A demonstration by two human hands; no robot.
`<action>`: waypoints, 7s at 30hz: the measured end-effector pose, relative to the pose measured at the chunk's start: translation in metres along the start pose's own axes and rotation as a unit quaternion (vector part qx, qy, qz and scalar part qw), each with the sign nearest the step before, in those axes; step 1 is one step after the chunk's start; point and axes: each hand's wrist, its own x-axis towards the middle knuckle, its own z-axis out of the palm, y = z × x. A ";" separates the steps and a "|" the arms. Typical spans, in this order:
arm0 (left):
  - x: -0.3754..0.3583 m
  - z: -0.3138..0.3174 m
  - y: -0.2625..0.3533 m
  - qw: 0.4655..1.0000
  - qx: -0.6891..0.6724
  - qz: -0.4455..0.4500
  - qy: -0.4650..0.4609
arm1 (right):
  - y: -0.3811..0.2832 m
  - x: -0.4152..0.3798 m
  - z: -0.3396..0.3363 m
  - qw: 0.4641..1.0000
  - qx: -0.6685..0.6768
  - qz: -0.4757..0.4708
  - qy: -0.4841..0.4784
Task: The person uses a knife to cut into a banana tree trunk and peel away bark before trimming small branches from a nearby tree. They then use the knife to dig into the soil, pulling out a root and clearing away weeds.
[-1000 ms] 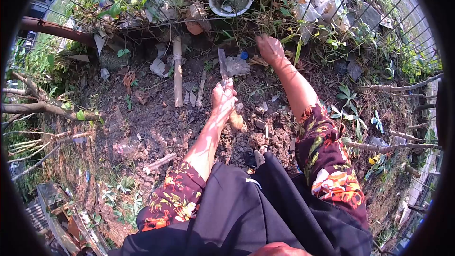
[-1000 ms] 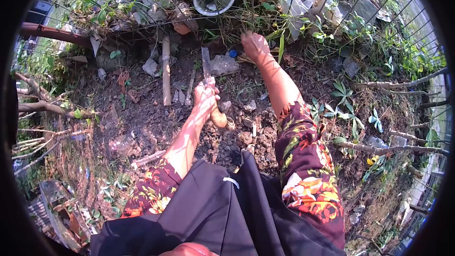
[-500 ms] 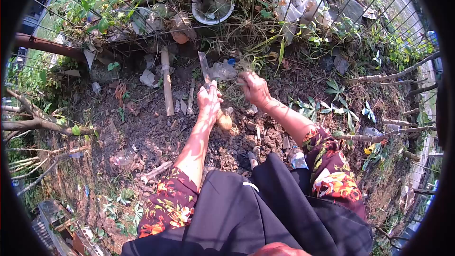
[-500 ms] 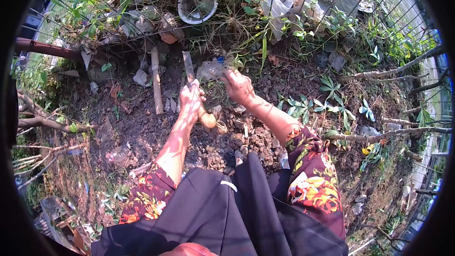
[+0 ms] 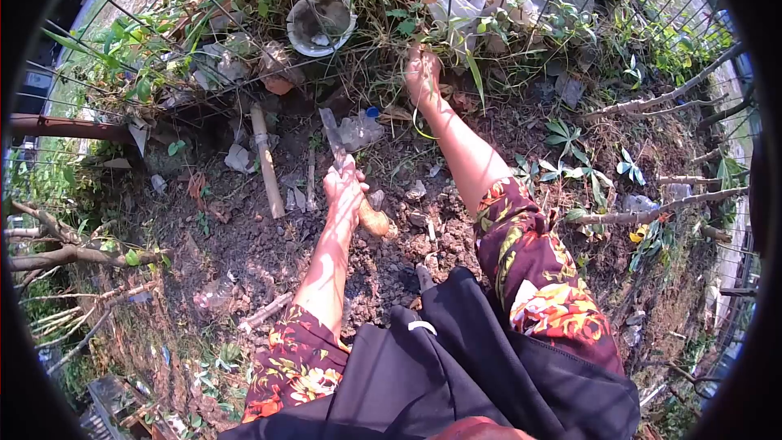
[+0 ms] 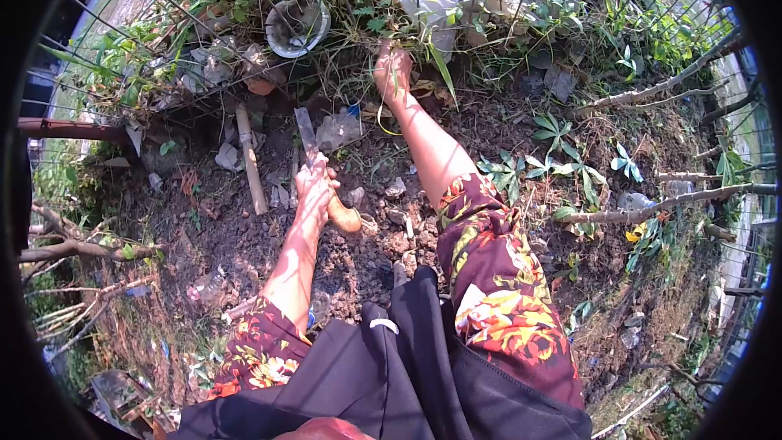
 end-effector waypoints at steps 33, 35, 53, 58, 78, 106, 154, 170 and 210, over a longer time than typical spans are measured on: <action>0.000 -0.011 -0.010 0.998 0.042 -0.002 0.055 | 0.047 -0.069 -0.042 0.926 -0.250 -0.172 -0.226; -0.006 -0.009 -0.005 0.996 0.073 -0.017 0.044 | 0.059 -0.065 -0.030 0.901 -0.326 -0.115 -0.262; -0.002 -0.009 -0.012 0.995 0.077 0.027 0.053 | 0.059 -0.138 -0.064 0.787 -0.324 -0.262 -0.456; -0.008 -0.010 -0.008 0.996 0.076 -0.009 0.048 | 0.098 -0.128 -0.046 0.871 -0.085 -0.206 -0.438; -0.004 0.010 -0.010 0.993 0.104 -0.020 0.046 | 0.034 -0.057 -0.063 0.988 -0.048 -0.048 -0.142; -0.008 0.039 -0.005 0.995 0.084 -0.052 0.033 | 0.032 0.059 -0.072 0.891 0.431 0.140 -0.037; 0.000 -0.003 -0.020 0.995 0.070 -0.033 0.070 | 0.003 -0.082 -0.089 0.893 -0.043 -0.349 -0.282; -0.006 0.002 -0.023 0.997 0.040 -0.037 0.051 | 0.044 0.046 -0.094 0.960 0.080 0.128 0.234; -0.013 -0.029 -0.045 0.991 0.007 -0.068 0.118 | 0.015 -0.101 -0.031 0.787 -0.407 -0.276 -0.372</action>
